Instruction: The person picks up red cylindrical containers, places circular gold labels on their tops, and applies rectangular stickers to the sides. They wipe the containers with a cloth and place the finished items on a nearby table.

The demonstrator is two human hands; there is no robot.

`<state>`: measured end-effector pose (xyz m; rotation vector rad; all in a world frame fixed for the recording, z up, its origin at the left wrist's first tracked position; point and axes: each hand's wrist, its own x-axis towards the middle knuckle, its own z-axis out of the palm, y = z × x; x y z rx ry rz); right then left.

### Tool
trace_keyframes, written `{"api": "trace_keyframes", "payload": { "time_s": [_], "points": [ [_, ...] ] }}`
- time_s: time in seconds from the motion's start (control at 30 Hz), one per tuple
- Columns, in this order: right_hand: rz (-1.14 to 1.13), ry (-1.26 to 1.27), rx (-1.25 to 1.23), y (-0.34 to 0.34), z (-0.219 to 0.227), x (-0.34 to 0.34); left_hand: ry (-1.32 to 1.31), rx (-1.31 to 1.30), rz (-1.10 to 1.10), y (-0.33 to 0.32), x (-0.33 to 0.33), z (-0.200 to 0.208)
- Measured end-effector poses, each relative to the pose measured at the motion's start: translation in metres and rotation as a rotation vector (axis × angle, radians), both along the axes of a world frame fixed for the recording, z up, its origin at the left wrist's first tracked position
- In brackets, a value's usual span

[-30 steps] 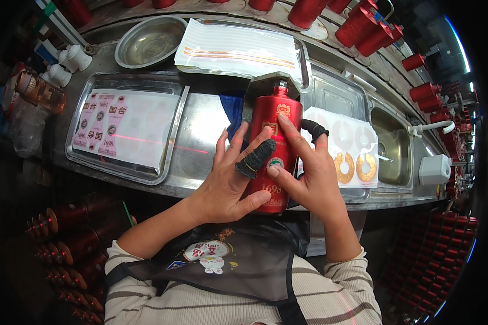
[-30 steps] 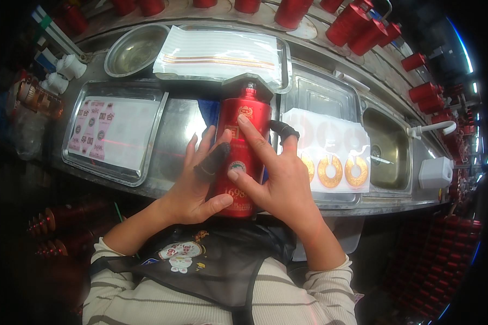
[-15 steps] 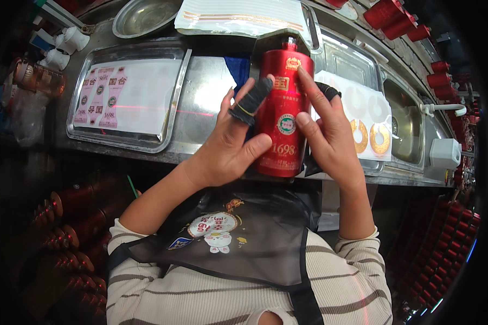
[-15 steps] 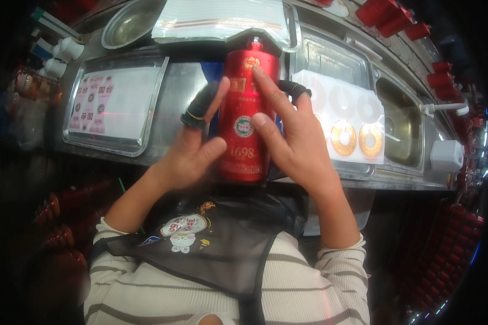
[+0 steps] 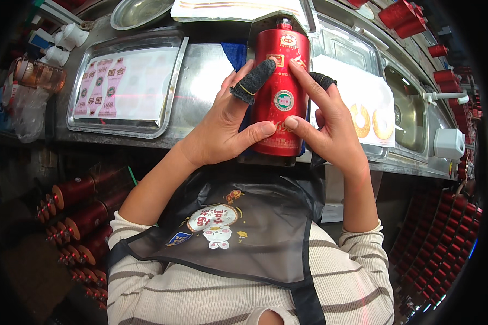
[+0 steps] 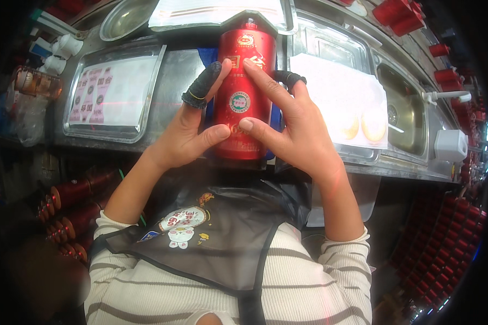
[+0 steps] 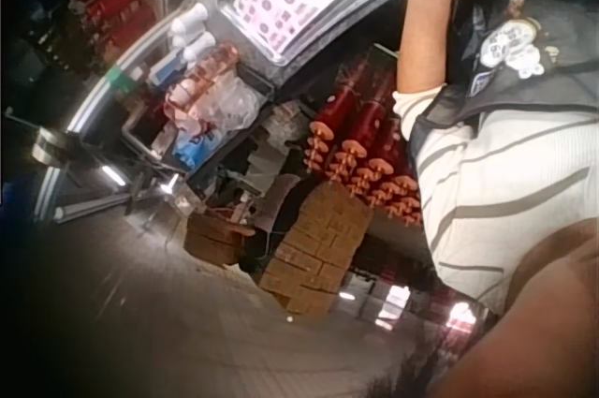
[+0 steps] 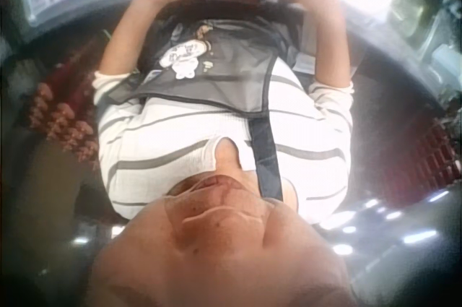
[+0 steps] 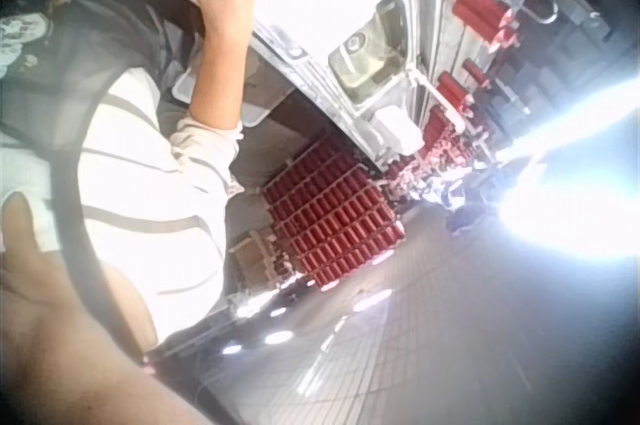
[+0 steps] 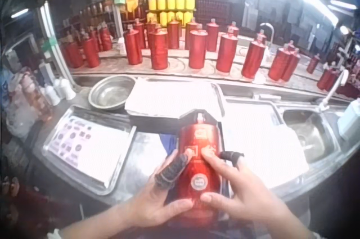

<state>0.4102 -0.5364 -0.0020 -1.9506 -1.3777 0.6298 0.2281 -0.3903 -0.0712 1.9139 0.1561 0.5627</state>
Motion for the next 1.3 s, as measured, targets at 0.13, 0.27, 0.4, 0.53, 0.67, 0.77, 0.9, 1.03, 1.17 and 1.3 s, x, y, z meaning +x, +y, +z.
{"api": "trace_keyframes", "payload": {
  "time_s": [0.13, 0.27, 0.4, 0.53, 0.67, 0.77, 0.9, 1.03, 1.17, 1.3],
  "points": [
    [0.029, -0.079, 0.021, -0.002, -0.005, 0.003, -0.013, 0.033, 0.019, 0.000, 0.001, -0.006],
    [0.029, -0.062, 0.006, -0.002, -0.005, 0.003, -0.025, 0.070, 0.036, 0.000, 0.000, -0.009],
    [0.044, -0.056, -0.024, -0.004, -0.002, 0.006, -0.005, 0.074, 0.037, 0.000, -0.001, -0.006],
    [0.075, -0.031, 0.010, -0.003, -0.008, 0.010, -0.035, 0.079, -0.008, 0.001, 0.000, -0.003],
    [0.070, 0.033, -0.023, -0.001, -0.004, 0.010, -0.038, 0.050, 0.027, 0.000, -0.001, -0.005],
    [-0.104, 0.329, 0.054, -0.008, -0.011, 0.004, 0.022, 0.028, 0.008, 0.000, -0.009, -0.001],
    [-0.159, 0.546, 0.145, -0.017, -0.029, -0.006, 0.100, 0.118, 0.031, -0.015, -0.020, 0.004],
    [-0.126, 0.526, 0.176, -0.018, -0.040, -0.005, 0.084, 0.092, 0.123, -0.024, -0.016, 0.003],
    [-0.141, 0.521, 0.133, -0.020, -0.032, -0.001, 0.152, 0.092, 0.112, -0.019, -0.021, 0.013],
    [-0.134, 0.250, 0.101, -0.013, -0.006, -0.007, 0.069, 0.163, 0.138, -0.014, -0.016, 0.020]
  ]
}}
